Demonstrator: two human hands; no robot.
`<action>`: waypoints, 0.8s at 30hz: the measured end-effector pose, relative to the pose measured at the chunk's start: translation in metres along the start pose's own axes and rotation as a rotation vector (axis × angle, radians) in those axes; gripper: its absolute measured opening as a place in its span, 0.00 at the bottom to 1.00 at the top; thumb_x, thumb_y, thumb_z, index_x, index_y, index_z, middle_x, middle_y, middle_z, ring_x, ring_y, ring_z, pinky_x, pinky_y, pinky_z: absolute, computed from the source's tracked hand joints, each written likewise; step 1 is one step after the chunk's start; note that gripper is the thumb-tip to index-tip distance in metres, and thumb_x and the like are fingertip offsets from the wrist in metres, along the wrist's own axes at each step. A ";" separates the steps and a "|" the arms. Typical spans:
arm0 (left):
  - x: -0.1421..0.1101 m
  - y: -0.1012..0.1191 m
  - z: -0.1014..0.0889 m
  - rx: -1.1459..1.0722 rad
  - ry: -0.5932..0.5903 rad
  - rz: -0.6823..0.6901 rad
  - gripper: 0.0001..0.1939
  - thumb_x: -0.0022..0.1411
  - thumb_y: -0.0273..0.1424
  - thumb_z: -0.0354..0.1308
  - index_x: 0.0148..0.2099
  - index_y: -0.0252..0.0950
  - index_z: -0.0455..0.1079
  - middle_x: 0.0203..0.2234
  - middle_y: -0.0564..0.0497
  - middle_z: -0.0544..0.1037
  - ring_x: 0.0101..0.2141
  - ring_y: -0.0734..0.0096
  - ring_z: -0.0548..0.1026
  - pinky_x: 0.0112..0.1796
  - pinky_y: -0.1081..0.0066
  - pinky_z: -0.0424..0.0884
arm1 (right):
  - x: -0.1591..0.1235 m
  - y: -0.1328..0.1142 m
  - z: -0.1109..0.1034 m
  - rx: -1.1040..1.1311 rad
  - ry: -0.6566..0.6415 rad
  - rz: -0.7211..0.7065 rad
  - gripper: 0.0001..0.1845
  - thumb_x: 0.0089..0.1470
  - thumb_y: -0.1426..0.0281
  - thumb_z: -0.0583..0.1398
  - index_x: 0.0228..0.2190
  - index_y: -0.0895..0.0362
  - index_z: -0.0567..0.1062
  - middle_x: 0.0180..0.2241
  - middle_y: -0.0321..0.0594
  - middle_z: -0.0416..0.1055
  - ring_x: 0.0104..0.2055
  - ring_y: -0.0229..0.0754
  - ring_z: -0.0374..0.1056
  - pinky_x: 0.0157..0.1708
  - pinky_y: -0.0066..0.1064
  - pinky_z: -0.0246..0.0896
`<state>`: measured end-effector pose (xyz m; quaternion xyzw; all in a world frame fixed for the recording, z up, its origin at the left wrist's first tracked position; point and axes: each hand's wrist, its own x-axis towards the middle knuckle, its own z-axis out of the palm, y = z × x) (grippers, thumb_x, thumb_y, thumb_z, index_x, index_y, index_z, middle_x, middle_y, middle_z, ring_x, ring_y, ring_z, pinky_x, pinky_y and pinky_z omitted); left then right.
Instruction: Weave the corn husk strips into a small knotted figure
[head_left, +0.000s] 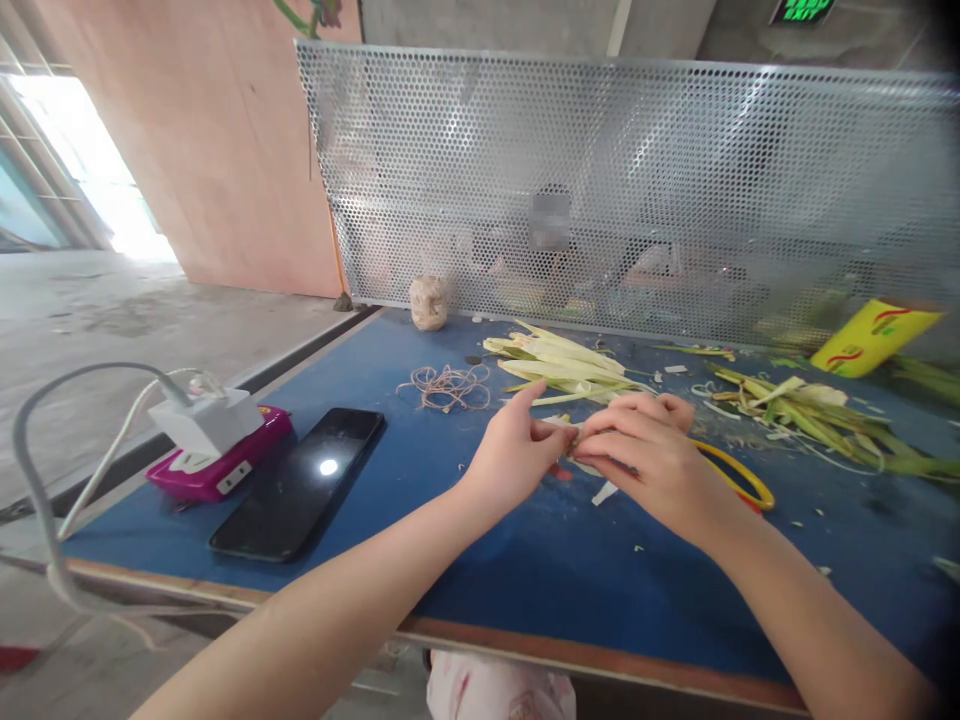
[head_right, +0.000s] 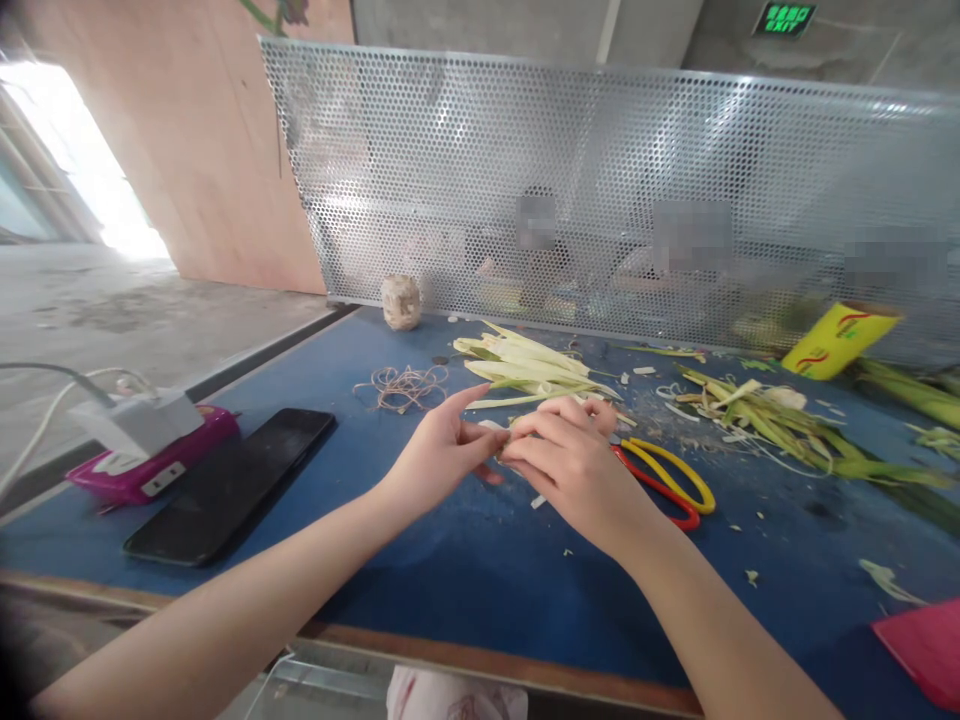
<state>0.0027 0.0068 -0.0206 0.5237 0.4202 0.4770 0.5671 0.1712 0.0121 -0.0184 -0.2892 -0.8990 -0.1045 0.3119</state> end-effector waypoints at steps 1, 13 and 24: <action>0.000 0.000 0.001 -0.009 0.002 -0.003 0.37 0.52 0.23 0.56 0.62 0.27 0.47 0.25 0.49 0.78 0.22 0.74 0.73 0.25 0.70 0.74 | 0.000 0.000 0.000 0.000 0.005 -0.001 0.06 0.56 0.70 0.56 0.31 0.51 0.74 0.33 0.35 0.74 0.39 0.43 0.62 0.40 0.37 0.48; -0.002 0.000 0.000 -0.006 -0.019 0.021 0.39 0.50 0.21 0.57 0.63 0.25 0.46 0.17 0.55 0.76 0.17 0.76 0.71 0.26 0.72 0.70 | -0.002 -0.001 -0.001 -0.028 -0.082 0.072 0.11 0.53 0.71 0.57 0.40 0.49 0.68 0.31 0.34 0.71 0.40 0.42 0.65 0.42 0.38 0.48; 0.001 0.007 0.002 -0.406 0.097 -0.145 0.31 0.52 0.21 0.59 0.58 0.23 0.55 0.21 0.49 0.77 0.23 0.73 0.74 0.27 0.72 0.72 | -0.001 -0.012 0.002 -0.267 0.333 -0.114 0.07 0.48 0.67 0.62 0.23 0.55 0.71 0.25 0.37 0.68 0.31 0.41 0.63 0.37 0.37 0.51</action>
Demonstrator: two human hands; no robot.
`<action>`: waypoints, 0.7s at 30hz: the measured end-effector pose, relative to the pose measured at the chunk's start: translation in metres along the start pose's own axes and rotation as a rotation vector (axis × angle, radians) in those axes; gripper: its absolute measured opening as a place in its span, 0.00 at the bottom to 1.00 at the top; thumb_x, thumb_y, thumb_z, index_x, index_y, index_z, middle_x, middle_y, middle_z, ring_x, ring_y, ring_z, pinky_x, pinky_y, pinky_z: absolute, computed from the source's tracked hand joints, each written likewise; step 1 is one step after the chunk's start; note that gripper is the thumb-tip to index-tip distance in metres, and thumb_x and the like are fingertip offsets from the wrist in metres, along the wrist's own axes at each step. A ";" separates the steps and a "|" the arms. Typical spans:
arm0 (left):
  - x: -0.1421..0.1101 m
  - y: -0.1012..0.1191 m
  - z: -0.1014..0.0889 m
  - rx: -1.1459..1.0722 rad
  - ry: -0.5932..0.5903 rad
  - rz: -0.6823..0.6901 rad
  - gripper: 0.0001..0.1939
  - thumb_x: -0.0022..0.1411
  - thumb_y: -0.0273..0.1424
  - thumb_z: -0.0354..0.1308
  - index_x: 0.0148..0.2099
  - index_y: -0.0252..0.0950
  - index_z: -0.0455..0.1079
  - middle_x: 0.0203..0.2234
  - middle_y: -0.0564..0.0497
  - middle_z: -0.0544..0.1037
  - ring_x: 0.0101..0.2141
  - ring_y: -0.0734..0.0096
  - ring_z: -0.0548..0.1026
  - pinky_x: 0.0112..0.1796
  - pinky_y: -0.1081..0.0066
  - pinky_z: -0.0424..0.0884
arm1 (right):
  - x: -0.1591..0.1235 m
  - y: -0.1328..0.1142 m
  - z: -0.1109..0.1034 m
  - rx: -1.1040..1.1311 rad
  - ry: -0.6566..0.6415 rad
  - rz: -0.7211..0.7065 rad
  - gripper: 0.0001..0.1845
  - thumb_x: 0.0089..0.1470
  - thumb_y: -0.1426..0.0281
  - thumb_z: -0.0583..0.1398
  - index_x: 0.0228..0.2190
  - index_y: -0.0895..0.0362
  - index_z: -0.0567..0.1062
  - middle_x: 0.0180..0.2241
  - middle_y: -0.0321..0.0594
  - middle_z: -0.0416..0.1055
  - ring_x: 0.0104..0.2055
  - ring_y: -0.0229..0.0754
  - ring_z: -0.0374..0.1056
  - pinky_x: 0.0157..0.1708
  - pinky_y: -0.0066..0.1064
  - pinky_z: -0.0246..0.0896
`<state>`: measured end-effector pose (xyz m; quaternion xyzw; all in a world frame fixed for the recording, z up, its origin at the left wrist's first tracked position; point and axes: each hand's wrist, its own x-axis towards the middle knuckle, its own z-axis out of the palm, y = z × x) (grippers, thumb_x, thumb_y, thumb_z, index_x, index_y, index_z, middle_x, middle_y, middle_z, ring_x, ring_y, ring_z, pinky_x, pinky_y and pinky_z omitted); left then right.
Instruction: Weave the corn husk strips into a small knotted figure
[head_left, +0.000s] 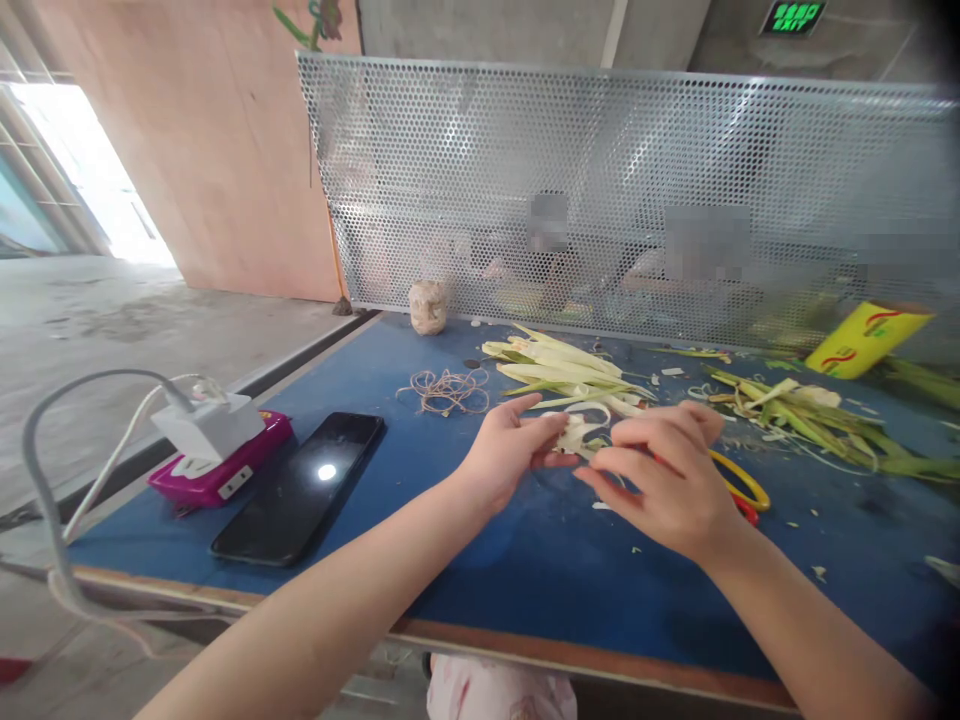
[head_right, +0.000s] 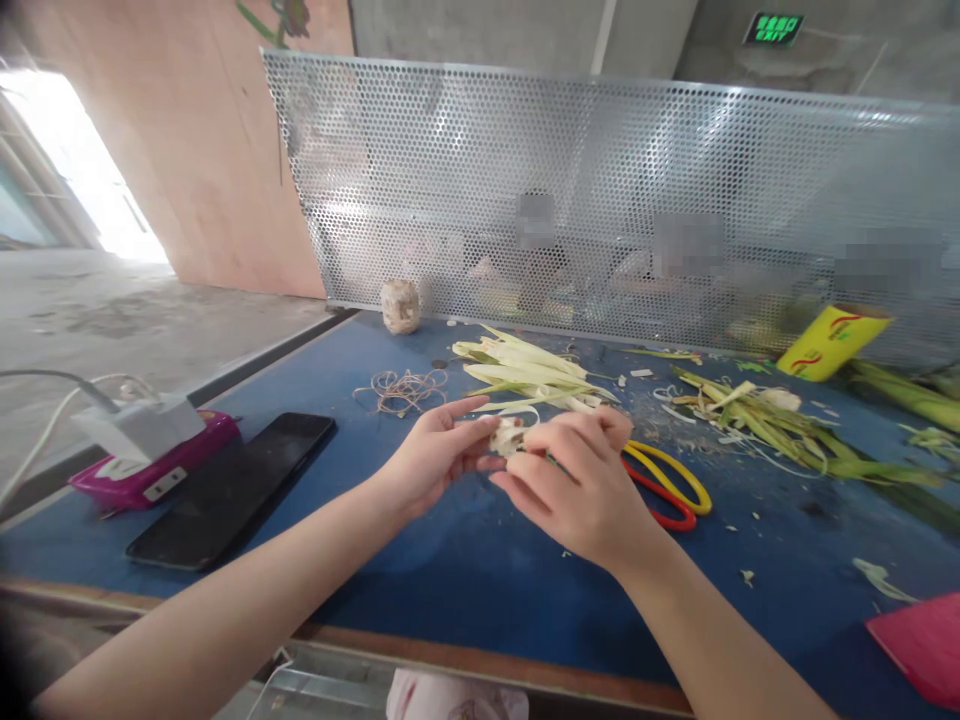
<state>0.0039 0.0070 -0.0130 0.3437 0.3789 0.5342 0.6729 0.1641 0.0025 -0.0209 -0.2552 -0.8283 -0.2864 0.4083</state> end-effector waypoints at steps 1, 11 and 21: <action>0.001 0.001 0.000 -0.041 0.010 -0.009 0.28 0.53 0.21 0.58 0.56 0.23 0.57 0.22 0.48 0.77 0.24 0.73 0.74 0.27 0.72 0.72 | 0.000 -0.002 0.001 -0.025 -0.011 -0.010 0.08 0.48 0.68 0.62 0.21 0.55 0.70 0.22 0.36 0.68 0.29 0.40 0.63 0.36 0.36 0.51; 0.002 -0.001 0.002 -0.158 0.034 0.092 0.27 0.53 0.23 0.59 0.55 0.25 0.58 0.22 0.49 0.76 0.23 0.75 0.74 0.30 0.74 0.69 | -0.006 -0.019 0.022 0.051 -0.122 0.464 0.09 0.50 0.66 0.59 0.26 0.56 0.78 0.15 0.32 0.68 0.15 0.32 0.59 0.19 0.25 0.47; -0.001 -0.005 0.008 -0.184 0.045 0.175 0.38 0.52 0.22 0.60 0.62 0.25 0.47 0.20 0.50 0.78 0.25 0.75 0.74 0.38 0.70 0.69 | 0.003 -0.022 0.026 0.434 -0.095 0.906 0.12 0.47 0.62 0.59 0.21 0.58 0.72 0.13 0.27 0.47 0.16 0.31 0.45 0.17 0.24 0.46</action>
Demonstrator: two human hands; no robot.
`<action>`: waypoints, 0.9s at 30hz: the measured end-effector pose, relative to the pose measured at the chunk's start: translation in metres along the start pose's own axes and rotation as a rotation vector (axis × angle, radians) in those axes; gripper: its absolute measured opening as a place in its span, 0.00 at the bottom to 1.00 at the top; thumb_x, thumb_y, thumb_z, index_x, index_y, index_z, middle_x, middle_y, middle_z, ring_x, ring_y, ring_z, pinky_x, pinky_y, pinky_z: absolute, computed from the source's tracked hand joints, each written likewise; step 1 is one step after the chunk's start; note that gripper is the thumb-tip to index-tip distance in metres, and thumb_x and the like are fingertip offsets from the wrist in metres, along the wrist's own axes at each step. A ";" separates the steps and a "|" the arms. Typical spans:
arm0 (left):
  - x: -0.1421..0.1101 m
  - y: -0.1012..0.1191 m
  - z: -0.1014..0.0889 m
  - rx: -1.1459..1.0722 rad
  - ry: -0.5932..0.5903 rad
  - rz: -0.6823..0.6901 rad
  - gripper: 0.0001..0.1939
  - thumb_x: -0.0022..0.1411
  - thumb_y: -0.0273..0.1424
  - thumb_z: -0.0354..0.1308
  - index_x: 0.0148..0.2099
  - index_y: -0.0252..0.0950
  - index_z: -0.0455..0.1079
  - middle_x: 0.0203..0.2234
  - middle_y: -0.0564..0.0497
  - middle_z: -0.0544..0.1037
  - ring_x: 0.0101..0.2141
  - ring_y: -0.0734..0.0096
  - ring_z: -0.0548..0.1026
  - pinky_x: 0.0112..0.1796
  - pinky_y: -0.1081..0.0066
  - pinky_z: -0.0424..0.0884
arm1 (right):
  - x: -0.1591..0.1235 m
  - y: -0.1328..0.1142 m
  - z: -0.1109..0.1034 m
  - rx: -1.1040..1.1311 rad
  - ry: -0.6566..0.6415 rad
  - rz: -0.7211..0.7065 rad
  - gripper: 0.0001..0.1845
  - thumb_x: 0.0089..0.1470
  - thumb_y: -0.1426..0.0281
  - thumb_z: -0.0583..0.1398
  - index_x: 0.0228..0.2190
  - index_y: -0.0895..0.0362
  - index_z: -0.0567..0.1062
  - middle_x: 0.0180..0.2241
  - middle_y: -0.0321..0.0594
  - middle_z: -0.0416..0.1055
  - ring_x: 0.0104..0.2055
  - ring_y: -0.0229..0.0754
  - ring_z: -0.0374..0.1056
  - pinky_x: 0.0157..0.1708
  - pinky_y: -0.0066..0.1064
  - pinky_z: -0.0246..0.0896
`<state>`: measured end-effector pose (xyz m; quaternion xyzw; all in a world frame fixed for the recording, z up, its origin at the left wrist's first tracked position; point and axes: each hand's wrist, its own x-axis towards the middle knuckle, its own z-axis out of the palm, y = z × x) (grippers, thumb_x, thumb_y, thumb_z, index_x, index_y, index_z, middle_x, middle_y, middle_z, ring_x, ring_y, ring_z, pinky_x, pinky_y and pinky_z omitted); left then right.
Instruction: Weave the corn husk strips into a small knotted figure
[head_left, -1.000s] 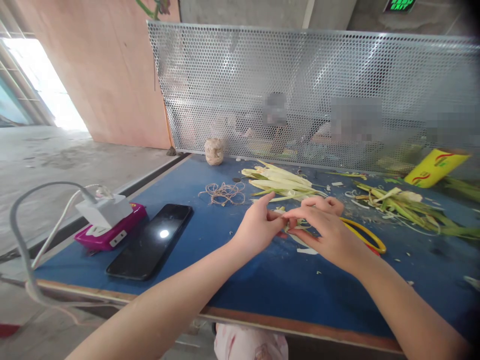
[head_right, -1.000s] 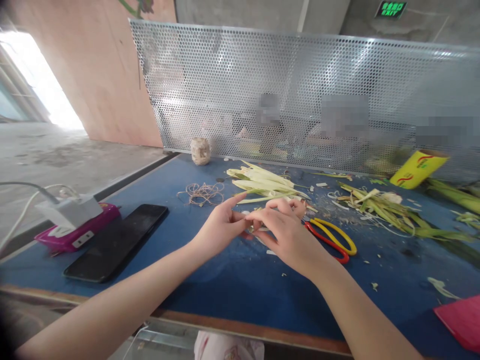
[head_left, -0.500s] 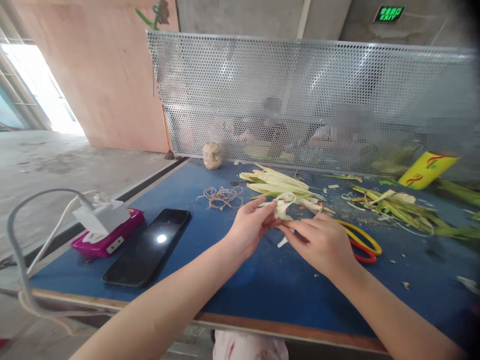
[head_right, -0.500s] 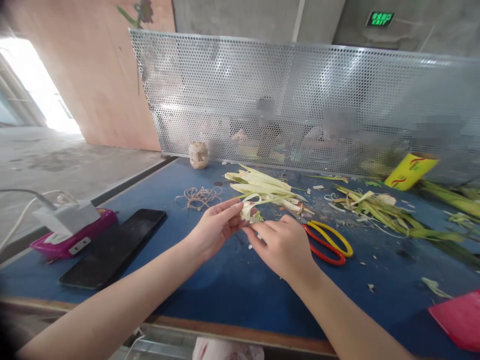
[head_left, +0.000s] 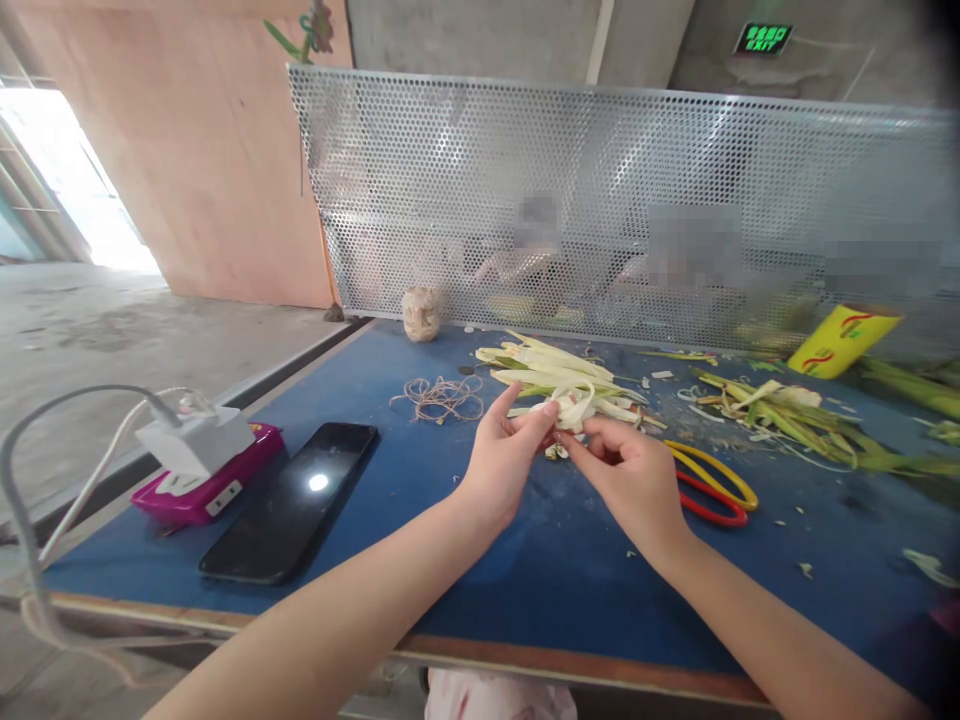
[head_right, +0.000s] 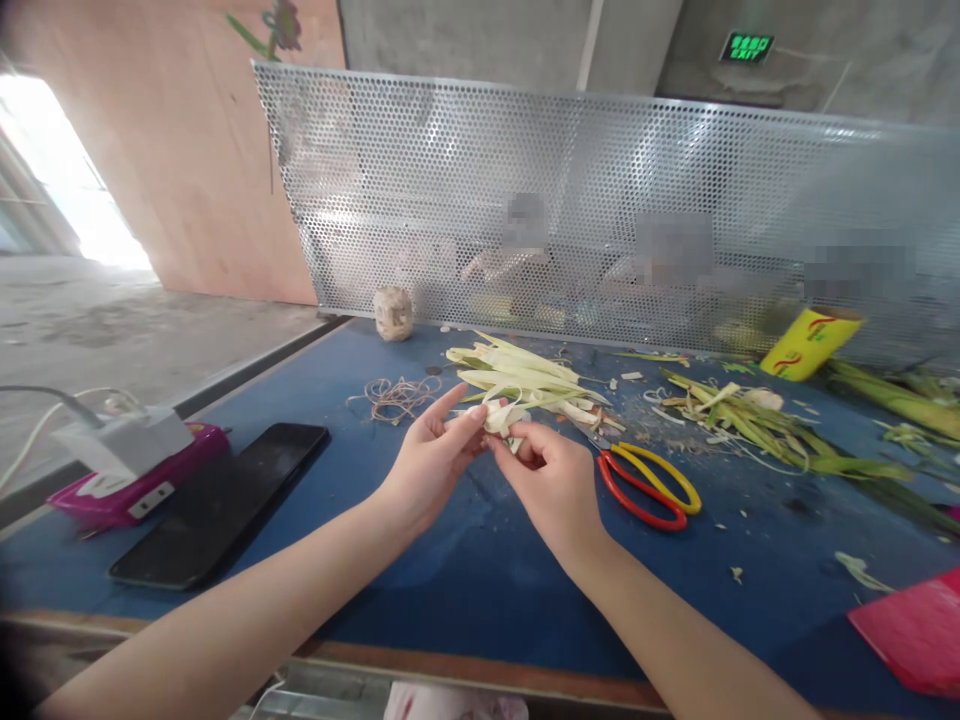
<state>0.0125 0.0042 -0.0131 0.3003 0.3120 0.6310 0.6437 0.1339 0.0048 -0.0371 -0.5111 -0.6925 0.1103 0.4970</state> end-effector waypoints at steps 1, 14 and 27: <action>0.000 -0.001 0.000 -0.002 -0.015 0.008 0.38 0.52 0.23 0.60 0.62 0.25 0.47 0.20 0.51 0.78 0.25 0.74 0.74 0.39 0.69 0.68 | 0.000 -0.002 0.000 0.025 -0.001 0.024 0.13 0.47 0.62 0.59 0.19 0.58 0.70 0.13 0.27 0.47 0.16 0.31 0.44 0.17 0.24 0.46; 0.003 -0.004 -0.004 0.006 -0.084 0.057 0.39 0.51 0.24 0.61 0.62 0.25 0.48 0.18 0.52 0.76 0.32 0.67 0.76 0.42 0.66 0.67 | 0.002 -0.004 -0.001 0.229 -0.044 0.152 0.11 0.45 0.64 0.60 0.20 0.57 0.67 0.13 0.26 0.47 0.17 0.30 0.43 0.17 0.24 0.42; 0.001 -0.001 -0.004 0.000 -0.072 0.101 0.41 0.49 0.25 0.63 0.62 0.28 0.48 0.21 0.52 0.79 0.33 0.70 0.77 0.46 0.67 0.65 | 0.005 -0.002 0.000 0.316 -0.284 0.236 0.13 0.44 0.61 0.60 0.21 0.59 0.71 0.12 0.26 0.46 0.15 0.30 0.42 0.16 0.24 0.36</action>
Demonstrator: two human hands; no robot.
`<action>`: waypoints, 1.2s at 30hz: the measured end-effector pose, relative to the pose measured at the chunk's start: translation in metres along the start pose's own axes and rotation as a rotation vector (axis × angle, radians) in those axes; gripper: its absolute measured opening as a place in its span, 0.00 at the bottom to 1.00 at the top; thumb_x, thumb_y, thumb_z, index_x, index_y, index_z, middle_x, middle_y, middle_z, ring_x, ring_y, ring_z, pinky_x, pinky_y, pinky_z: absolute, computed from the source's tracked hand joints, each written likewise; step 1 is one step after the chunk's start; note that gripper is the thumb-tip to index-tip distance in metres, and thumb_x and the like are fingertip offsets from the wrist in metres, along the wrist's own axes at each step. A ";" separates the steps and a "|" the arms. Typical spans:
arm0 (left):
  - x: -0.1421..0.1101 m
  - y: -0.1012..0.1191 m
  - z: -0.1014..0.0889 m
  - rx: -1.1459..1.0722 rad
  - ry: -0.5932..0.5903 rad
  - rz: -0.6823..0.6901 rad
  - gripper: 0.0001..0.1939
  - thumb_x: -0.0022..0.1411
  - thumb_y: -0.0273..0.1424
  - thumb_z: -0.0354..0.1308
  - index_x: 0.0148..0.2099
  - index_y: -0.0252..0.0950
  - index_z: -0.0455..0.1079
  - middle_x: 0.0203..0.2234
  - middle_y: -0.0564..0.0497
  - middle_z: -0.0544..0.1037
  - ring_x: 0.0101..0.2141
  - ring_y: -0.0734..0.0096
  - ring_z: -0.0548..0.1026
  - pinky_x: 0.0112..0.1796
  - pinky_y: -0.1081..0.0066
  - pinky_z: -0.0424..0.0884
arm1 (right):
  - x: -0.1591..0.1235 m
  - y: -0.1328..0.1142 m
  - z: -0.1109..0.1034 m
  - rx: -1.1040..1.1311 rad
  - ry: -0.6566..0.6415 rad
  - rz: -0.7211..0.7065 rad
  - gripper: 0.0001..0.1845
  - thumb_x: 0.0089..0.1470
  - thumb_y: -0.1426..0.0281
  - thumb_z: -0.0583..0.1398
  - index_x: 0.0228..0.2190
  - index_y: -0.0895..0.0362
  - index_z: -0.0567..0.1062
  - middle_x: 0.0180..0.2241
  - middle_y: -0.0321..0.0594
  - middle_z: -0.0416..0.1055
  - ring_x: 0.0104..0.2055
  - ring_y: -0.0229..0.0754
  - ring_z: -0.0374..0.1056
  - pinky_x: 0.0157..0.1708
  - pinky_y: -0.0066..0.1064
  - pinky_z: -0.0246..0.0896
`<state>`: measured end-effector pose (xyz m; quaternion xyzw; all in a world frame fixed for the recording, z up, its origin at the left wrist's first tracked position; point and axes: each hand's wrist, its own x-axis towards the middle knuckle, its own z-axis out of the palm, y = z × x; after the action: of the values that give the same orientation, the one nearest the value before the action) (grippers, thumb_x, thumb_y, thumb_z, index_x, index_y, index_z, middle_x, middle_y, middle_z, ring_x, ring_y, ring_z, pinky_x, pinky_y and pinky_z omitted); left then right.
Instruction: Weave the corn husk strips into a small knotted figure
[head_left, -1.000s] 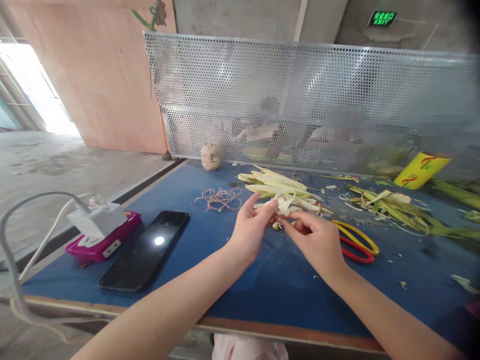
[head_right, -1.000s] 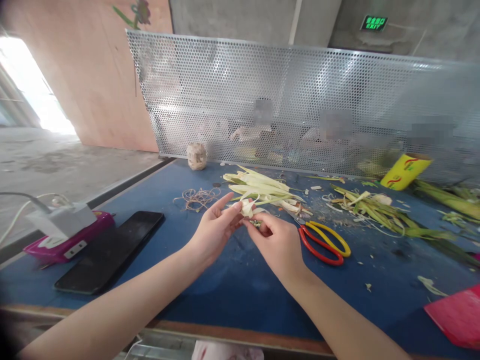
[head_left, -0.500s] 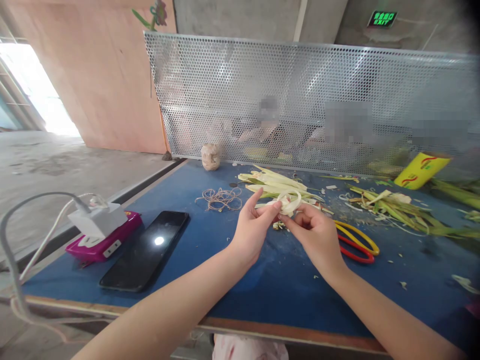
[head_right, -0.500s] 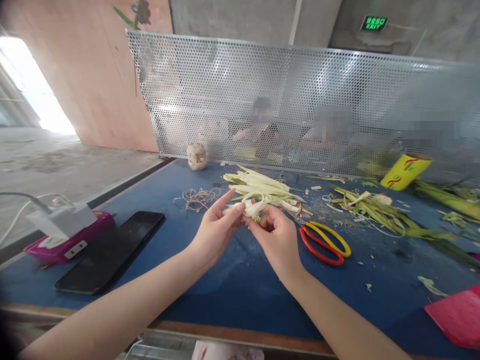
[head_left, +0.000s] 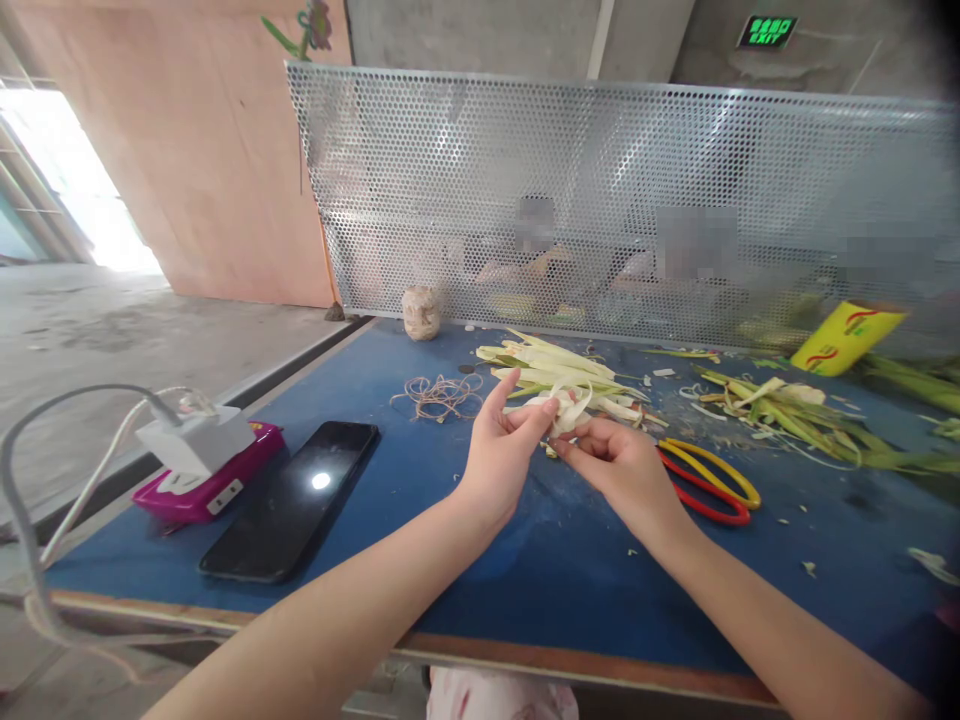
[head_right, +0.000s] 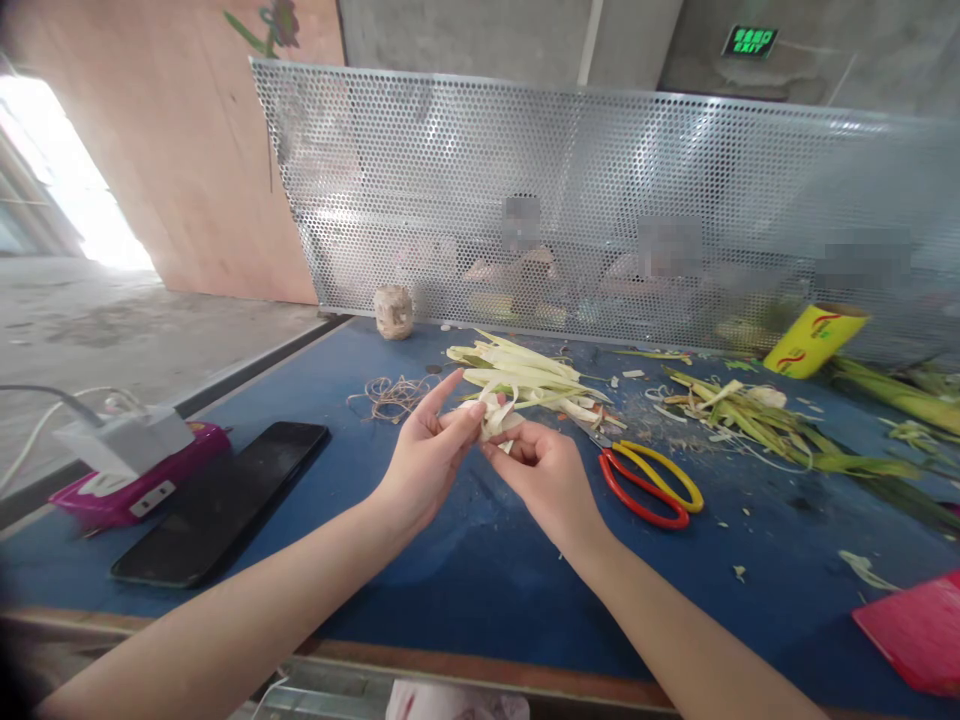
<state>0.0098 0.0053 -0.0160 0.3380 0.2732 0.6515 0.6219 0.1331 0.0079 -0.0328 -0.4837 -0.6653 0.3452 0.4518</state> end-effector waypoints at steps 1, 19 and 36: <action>0.000 0.000 0.000 0.002 -0.001 0.006 0.41 0.49 0.25 0.63 0.62 0.28 0.48 0.22 0.52 0.80 0.34 0.70 0.77 0.46 0.67 0.65 | 0.000 0.001 0.000 0.001 -0.011 0.007 0.13 0.44 0.61 0.60 0.22 0.59 0.71 0.12 0.26 0.47 0.15 0.29 0.42 0.15 0.24 0.36; 0.002 0.003 -0.001 0.058 -0.024 0.176 0.38 0.51 0.27 0.61 0.62 0.33 0.50 0.26 0.50 0.81 0.37 0.67 0.77 0.45 0.65 0.67 | 0.003 0.015 0.009 -0.320 0.028 -0.133 0.06 0.45 0.67 0.57 0.21 0.56 0.65 0.12 0.27 0.55 0.14 0.32 0.51 0.16 0.24 0.45; 0.007 0.009 -0.002 0.021 0.028 0.115 0.42 0.44 0.19 0.64 0.60 0.30 0.51 0.36 0.45 0.80 0.40 0.66 0.77 0.48 0.67 0.65 | -0.002 0.008 -0.012 -0.483 -0.114 -0.116 0.02 0.44 0.71 0.56 0.23 0.55 0.66 0.13 0.27 0.56 0.16 0.32 0.53 0.19 0.24 0.47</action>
<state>0.0029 0.0117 -0.0097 0.3505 0.2690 0.6879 0.5757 0.1477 0.0090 -0.0362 -0.5183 -0.7796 0.1765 0.3040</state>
